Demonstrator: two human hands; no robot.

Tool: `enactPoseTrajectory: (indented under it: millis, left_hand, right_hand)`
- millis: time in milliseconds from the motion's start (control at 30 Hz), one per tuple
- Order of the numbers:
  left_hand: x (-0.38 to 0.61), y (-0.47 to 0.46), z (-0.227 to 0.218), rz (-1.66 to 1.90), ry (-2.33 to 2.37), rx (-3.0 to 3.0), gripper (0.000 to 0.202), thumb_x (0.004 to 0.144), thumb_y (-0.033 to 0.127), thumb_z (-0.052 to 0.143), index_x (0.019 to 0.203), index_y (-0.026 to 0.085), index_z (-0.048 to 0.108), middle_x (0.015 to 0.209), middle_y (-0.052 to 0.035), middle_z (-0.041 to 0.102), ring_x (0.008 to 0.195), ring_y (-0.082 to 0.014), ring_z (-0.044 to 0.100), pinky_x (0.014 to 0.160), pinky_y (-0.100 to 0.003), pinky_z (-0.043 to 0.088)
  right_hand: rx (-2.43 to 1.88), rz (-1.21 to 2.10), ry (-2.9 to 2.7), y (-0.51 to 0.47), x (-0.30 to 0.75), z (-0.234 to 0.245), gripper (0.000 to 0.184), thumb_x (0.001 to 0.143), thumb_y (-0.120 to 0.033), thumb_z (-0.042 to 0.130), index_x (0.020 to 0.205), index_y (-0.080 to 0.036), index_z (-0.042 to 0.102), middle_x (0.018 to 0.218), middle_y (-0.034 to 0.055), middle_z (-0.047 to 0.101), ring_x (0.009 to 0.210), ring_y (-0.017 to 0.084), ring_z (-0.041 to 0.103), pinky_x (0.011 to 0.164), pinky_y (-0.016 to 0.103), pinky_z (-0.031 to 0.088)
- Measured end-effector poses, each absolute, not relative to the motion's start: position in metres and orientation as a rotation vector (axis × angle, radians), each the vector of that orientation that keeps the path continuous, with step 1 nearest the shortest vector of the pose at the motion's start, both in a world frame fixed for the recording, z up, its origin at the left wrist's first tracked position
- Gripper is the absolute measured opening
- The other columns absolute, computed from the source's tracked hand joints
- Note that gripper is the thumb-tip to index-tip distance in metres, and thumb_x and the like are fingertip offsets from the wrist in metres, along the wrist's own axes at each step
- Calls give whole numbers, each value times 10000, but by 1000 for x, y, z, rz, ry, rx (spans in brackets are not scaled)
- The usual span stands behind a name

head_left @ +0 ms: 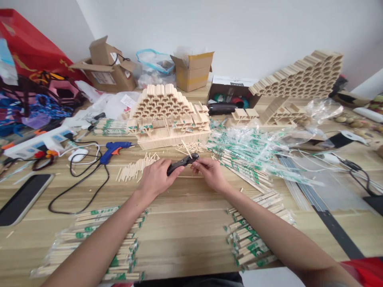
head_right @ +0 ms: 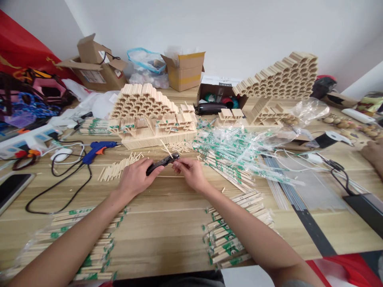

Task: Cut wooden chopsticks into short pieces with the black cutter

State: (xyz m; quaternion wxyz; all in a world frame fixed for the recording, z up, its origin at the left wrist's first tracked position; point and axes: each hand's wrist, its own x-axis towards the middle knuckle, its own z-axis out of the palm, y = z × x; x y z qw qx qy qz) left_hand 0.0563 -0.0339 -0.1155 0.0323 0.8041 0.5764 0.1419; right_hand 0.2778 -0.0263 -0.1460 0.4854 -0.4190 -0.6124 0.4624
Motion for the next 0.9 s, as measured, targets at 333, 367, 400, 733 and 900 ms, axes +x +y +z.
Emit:
enactPoseTrajectory:
  millis: [333, 367, 400, 733, 900]
  left_hand:
    - [60, -35, -113, 333, 1817, 2452, 662, 997, 705, 308, 981, 183, 715, 928, -108, 723, 874, -283, 707, 703, -341, 465]
    - [60, -35, -113, 325, 1817, 2447, 667, 996, 708, 302, 982, 184, 715, 932, -109, 725, 875, -283, 707, 706, -341, 463]
    - [60, -35, -113, 317, 1821, 2444, 672, 996, 711, 297, 982, 185, 716, 933, -109, 727, 873, -283, 708, 706, -341, 460]
    - [59, -33, -115, 336, 1839, 2435, 672, 990, 726, 288, 869, 199, 687, 852, -93, 728, 785, -269, 703, 637, -333, 416]
    - [57, -32, -116, 457, 1822, 2375, 643, 1002, 693, 308, 818, 203, 682, 810, -88, 723, 790, -258, 695, 656, -321, 423]
  right_hand:
    - [-1032, 1168, -1464, -26, 277, -146, 473, 860, -662, 690, 748, -203, 711, 660, 30, 658, 617, 184, 609, 625, 323, 538]
    - [-1034, 1168, -1463, -26, 276, -147, 469, 861, -659, 690, 752, -204, 712, 662, 29, 657, 619, 184, 607, 627, 323, 535]
    - [-1036, 1167, -1462, -26, 276, -147, 466, 862, -657, 691, 755, -204, 713, 666, 29, 657, 621, 184, 606, 629, 323, 533]
    - [-1072, 1179, -1417, -24, 276, -156, 440, 852, -636, 712, 862, -198, 745, 704, 26, 687, 639, 177, 622, 630, 304, 523]
    - [-1021, 1187, -1373, -22, 276, -162, 397, 838, -587, 754, 955, -207, 747, 803, 47, 735, 747, 202, 685, 737, 344, 575]
